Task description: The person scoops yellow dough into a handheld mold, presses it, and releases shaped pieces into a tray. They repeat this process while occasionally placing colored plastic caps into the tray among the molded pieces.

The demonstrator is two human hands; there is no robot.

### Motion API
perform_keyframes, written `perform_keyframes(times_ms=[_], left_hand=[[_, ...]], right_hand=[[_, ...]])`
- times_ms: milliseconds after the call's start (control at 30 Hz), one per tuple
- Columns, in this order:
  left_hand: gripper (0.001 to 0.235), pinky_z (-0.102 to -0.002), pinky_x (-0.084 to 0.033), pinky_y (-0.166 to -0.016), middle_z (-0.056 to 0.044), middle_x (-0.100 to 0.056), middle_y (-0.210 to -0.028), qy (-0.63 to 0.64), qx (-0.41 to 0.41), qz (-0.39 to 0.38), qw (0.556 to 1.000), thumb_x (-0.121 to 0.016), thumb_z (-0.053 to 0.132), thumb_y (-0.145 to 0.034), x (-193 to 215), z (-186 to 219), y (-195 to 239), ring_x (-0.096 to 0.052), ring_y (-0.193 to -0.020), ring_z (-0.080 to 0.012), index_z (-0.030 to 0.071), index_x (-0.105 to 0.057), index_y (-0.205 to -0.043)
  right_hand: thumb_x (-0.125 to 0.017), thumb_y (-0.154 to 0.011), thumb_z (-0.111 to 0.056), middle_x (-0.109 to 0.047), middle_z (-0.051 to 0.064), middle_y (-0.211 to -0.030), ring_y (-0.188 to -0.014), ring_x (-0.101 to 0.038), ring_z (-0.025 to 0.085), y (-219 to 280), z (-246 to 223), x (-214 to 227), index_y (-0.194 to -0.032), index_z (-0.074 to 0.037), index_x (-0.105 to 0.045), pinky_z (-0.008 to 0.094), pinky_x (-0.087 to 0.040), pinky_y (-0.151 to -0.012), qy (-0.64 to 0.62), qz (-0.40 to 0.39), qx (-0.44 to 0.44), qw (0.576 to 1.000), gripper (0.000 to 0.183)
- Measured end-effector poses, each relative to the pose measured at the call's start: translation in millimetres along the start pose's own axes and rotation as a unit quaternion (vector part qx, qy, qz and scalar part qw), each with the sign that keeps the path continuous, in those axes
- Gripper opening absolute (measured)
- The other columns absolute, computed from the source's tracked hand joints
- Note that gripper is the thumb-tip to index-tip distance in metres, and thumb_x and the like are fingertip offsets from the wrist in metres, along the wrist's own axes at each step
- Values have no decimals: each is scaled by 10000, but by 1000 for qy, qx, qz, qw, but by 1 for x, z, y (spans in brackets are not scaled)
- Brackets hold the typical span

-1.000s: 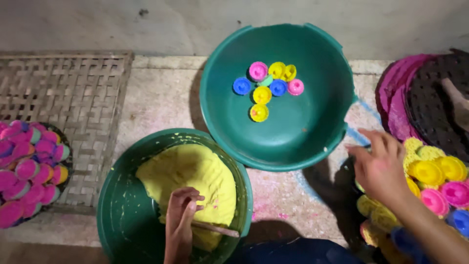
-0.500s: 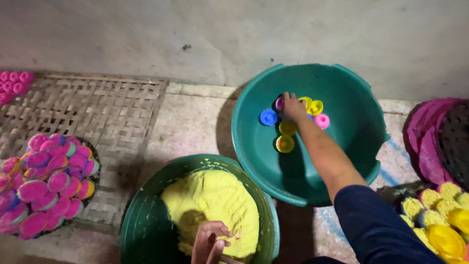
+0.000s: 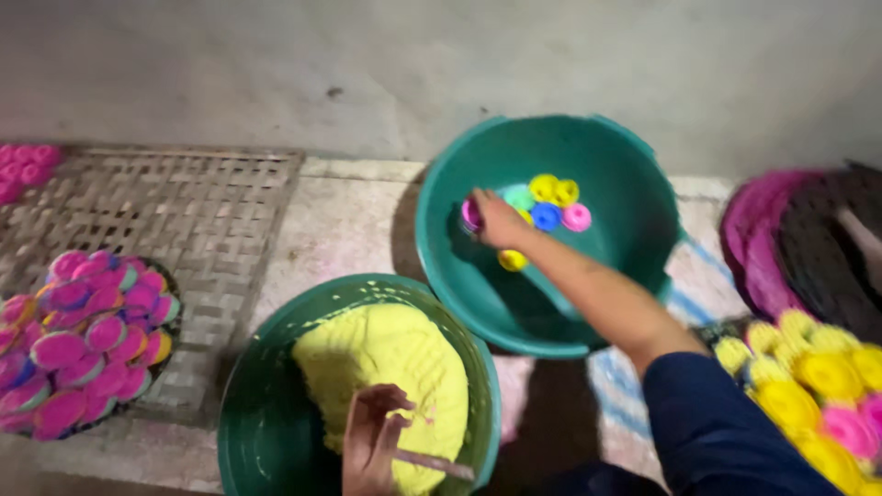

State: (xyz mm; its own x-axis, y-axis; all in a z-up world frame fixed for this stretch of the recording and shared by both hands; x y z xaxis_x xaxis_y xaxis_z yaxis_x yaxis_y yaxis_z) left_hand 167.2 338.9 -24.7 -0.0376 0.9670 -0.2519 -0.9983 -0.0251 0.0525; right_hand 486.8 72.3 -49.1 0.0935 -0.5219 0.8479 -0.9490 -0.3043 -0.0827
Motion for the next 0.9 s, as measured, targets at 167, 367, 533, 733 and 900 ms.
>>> perform_keyframes(times_ms=[167, 367, 533, 733, 900], left_hand=[[345, -365, -521, -897, -148, -624, -1159, -8, -48, -56, 997, -605, 133, -959, -48, 47, 28, -624, -1038, -223, -36, -535, -1252], [295, -336, -468, -973, -132, -607, -1159, -55, 20, -233, 971, -588, 112, -968, -179, 17, 61, -588, -1068, -208, 5, -555, -1242], [385, -338, -495, -955, -86, -617, -1182, -80, 110, -395, 909, -645, 48, -897, -318, -39, 94, -615, -1084, -188, 52, -538, -1266], [354, -303, -549, -803, -44, -649, -1170, -242, 45, -521, 817, -687, 120, -913, -414, -57, 150, -665, -999, -185, 108, -590, -1254], [330, -294, -555, -892, -84, -630, -1195, -176, -56, -553, 812, -683, 93, -954, -453, -43, 177, -666, -1085, -210, 63, -592, -1270]], right_hand=[[-882, -780, -206, -611, 141, -1317, -1207, -621, 280, 163, -76, 164, -1399, -106, -496, 398, -500, -1025, -164, -5, 140, 976, 737], [-845, -720, -203, -587, 91, -1130, -1049, -619, 207, 405, -38, 280, -1367, -138, -509, 342, -551, -882, -194, 6, -87, 977, 732], [-866, -675, -231, -606, 129, -1134, -1033, -628, 275, 553, -10, 310, -1345, -88, -529, 388, -518, -869, -42, 72, -162, 983, 764], [-829, -681, -217, -608, 163, -1152, -1043, -648, 328, 659, 50, 273, -1296, -82, -546, 411, -539, -878, 22, 63, -316, 947, 690], [-837, -674, -229, -580, 162, -1182, -1032, -650, 338, 661, 60, 239, -1297, -89, -542, 420, -550, -821, 43, 39, -311, 949, 704]])
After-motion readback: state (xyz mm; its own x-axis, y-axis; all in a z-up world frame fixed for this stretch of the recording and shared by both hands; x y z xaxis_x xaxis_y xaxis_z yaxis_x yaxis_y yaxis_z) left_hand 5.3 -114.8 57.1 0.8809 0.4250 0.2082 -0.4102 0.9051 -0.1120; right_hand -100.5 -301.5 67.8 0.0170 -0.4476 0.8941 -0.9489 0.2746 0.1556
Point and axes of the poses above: each hand's wrist, its own y-axis away from the middle knuckle, its own x-axis out of the back of the hand, z = x × y, the point moved 10 cm from there along -y, towards the middle knuckle
